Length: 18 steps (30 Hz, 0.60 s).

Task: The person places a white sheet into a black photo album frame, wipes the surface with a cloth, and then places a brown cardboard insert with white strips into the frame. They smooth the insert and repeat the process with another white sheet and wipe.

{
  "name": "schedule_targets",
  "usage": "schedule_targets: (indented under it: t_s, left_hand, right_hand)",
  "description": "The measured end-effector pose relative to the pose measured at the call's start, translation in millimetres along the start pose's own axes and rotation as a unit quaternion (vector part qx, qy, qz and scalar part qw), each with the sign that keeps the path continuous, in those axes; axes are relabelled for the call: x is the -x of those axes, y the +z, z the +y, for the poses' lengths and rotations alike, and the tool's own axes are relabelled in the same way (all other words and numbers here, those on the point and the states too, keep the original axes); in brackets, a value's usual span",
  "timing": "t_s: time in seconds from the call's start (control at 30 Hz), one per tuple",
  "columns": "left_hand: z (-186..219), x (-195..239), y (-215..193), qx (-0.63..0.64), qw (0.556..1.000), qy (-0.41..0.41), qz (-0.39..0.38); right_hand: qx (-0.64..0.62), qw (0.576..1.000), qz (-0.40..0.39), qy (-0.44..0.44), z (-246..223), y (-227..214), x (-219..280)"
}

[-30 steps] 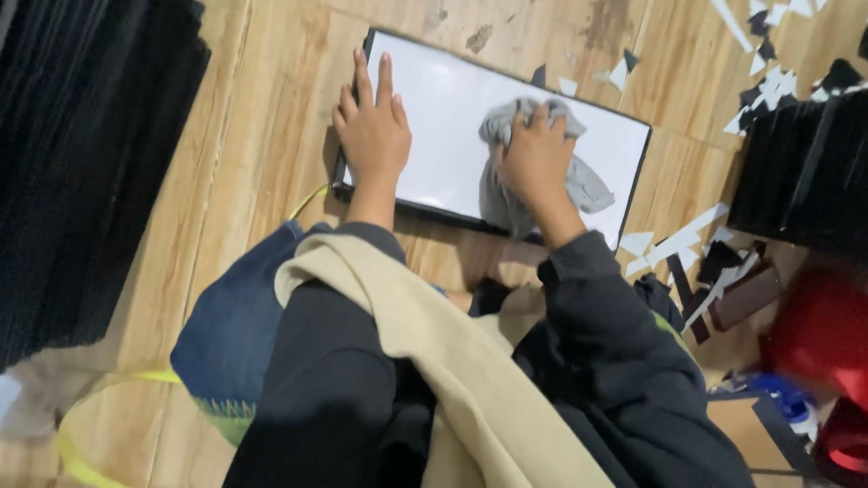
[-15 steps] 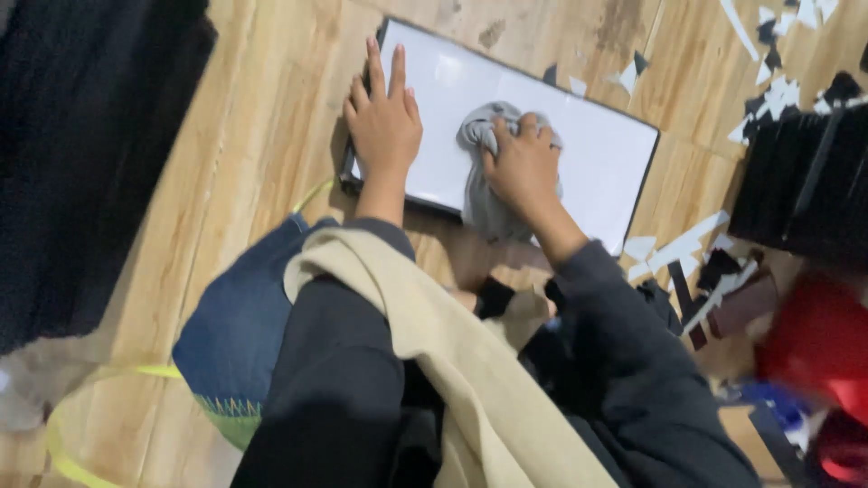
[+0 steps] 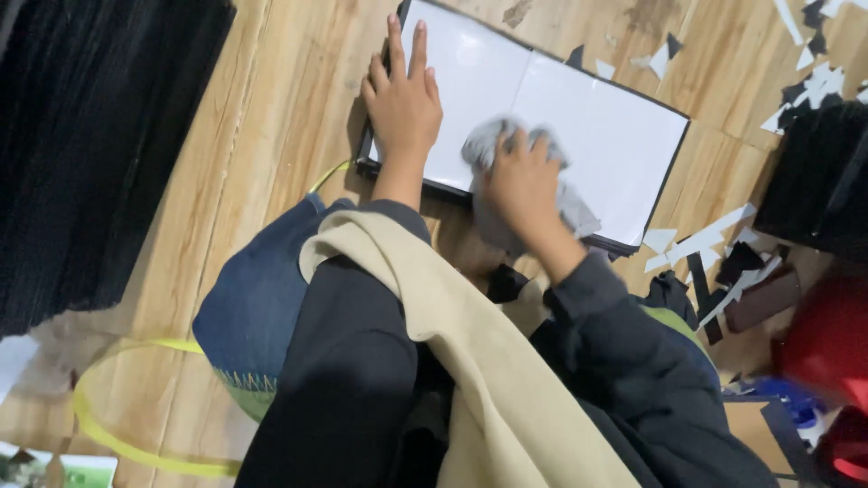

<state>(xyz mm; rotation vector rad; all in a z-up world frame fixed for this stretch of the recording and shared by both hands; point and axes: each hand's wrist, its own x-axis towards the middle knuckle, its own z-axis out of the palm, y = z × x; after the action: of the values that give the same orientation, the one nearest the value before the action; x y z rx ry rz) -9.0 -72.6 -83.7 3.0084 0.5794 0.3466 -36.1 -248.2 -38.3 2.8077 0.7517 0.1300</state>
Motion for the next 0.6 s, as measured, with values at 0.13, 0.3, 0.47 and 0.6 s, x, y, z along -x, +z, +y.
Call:
schedule_targets:
  t_s: [0.13,0.3,0.47,0.6]
  left_hand:
    - [-0.2,-4.5,-4.1,0.016,1.0,0.003,-0.013]
    - [-2.1,-6.3,-6.0,0.025,1.0,0.009,0.0]
    - [-4.8,-12.0,27.8,0.081,0.996,0.016,-0.02]
    - [-16.6,-4.3,33.3,-0.06,0.994,0.037,0.083]
  right_hand:
    - [-0.035,0.998,0.0,-0.05,-13.2,-1.9,46.5]
    - [-0.209,0.952,-0.219,-0.036,7.3,-41.2,36.1]
    - [-0.319,0.941,0.109,0.026,10.7,-48.6,-17.3]
    - [-0.2,0.975,0.077,0.063,-26.4,-9.6,-14.5]
